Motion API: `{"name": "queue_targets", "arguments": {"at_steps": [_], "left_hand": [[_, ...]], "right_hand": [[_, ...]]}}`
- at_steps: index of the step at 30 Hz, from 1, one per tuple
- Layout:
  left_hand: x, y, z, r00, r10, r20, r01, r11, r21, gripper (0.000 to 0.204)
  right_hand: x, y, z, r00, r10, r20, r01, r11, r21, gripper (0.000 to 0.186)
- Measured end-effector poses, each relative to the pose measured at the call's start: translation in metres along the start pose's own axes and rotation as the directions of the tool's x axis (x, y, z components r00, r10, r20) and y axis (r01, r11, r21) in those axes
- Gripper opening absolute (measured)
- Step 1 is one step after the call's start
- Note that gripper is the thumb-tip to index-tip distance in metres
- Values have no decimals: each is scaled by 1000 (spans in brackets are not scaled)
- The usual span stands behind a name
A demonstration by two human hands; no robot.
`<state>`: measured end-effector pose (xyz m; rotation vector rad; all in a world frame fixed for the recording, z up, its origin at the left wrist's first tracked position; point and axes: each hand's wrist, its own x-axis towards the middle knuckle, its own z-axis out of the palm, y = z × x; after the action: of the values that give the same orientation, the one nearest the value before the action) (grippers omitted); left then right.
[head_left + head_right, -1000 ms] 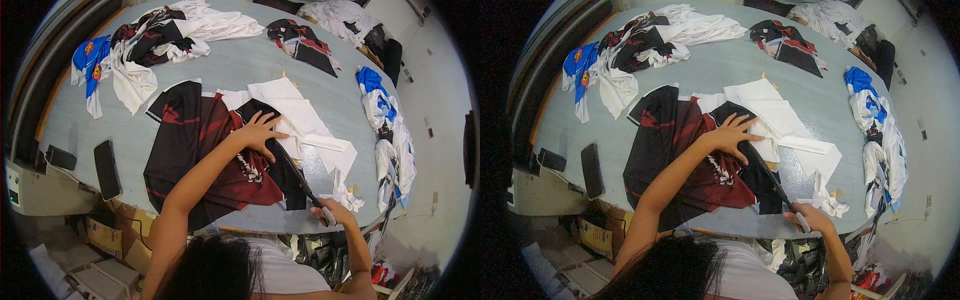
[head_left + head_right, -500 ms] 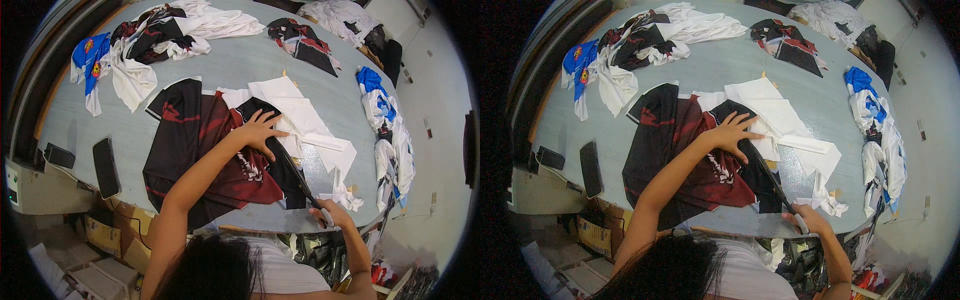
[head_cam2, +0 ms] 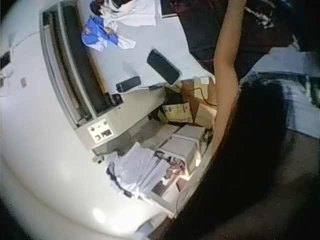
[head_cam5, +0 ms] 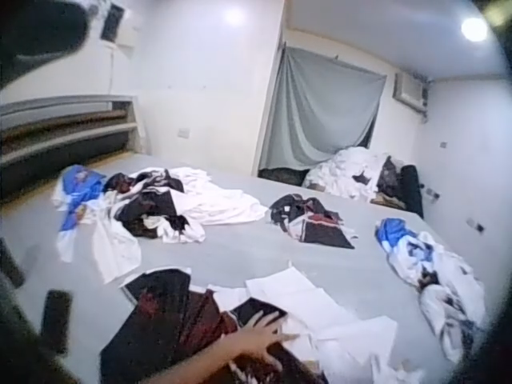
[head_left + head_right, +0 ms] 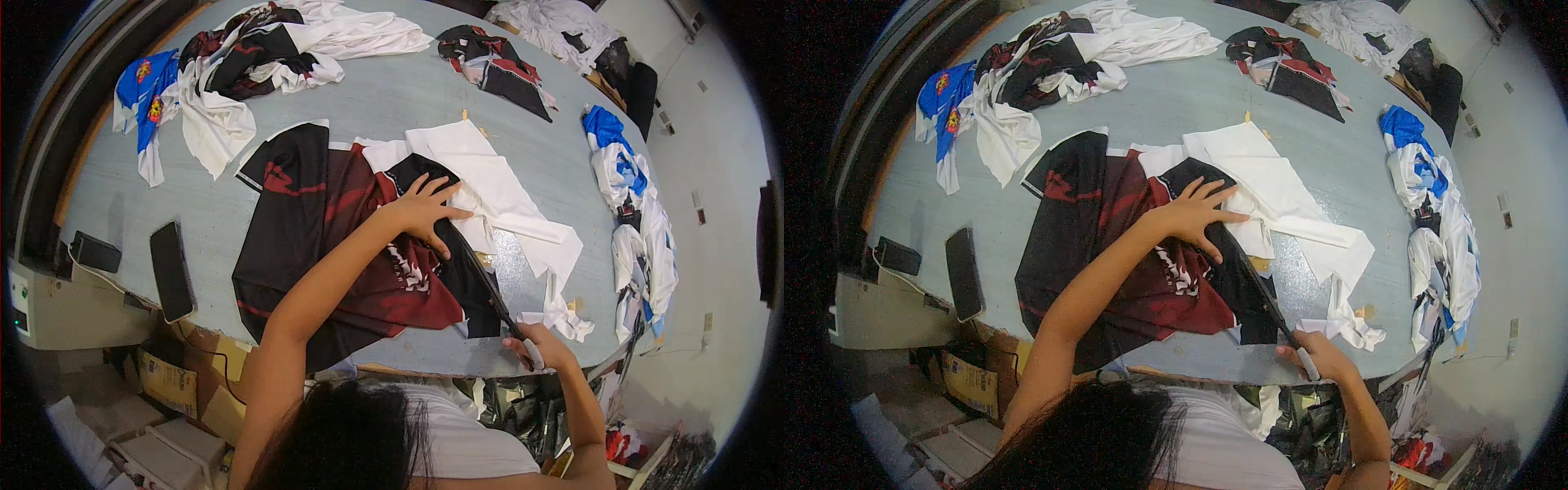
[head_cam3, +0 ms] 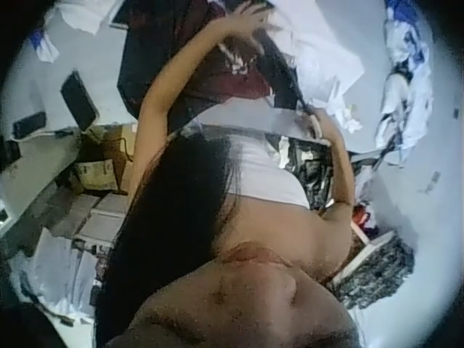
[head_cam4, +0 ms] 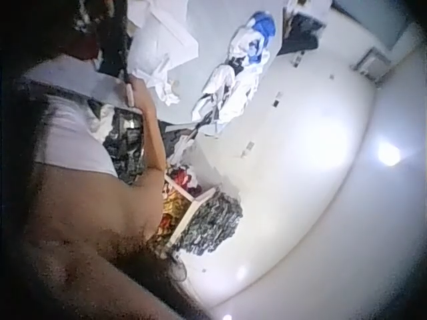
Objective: Cutting out parts of a jersey garment from flat fabric on a table using large tailoring scissors.
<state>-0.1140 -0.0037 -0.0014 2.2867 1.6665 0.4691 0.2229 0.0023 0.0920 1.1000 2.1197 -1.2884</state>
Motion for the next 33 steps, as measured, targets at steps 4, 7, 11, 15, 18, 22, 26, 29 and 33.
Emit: {"name": "queue_targets", "arguments": {"at_steps": [4, 7, 11, 15, 18, 22, 26, 29, 33], "left_hand": [[1, -6, 1, 1000, 6, -7, -7, 999, -45, 86], [-1, -15, -3, 998, -40, -51, 32, 987, -158, 84], [-8, -13, -8, 993, -76, -87, 80, 996, 46, 85], [-9, -7, -12, 990, -88, -107, 96, 993, 75, 88], [-9, -6, -12, 986, -136, -92, 142, 988, 59, 92], [-10, -10, -8, 986, -133, -100, 140, 988, 67, 96], [-9, -11, -6, 985, -151, -85, 156, 986, 53, 101], [-7, -10, -7, 985, -152, -81, 158, 985, 68, 106], [-9, -11, -6, 983, -164, -86, 170, 982, 79, 111]], "right_hand": [[-1, -3, 1, 1000, -10, 13, 11, 1000, -29, 46], [-2, -1, 1, 1000, -1, 29, 2, 1000, -28, 46], [-2, -9, -2, 996, -1, 94, 2, 1000, -10, 51], [5, -13, 1, 998, -3, 66, 10, 994, -106, 56], [10, -20, 2, 999, 15, 44, -7, 985, -174, 57], [14, -36, 4, 999, 35, 35, -29, 986, -163, 58], [20, -40, 6, 1000, 18, 14, -17, 992, -123, 56], [25, -26, 13, 1000, 5, -20, -8, 984, -176, 53], [24, -33, 17, 998, 9, -67, -23, 976, -216, 50]]}}
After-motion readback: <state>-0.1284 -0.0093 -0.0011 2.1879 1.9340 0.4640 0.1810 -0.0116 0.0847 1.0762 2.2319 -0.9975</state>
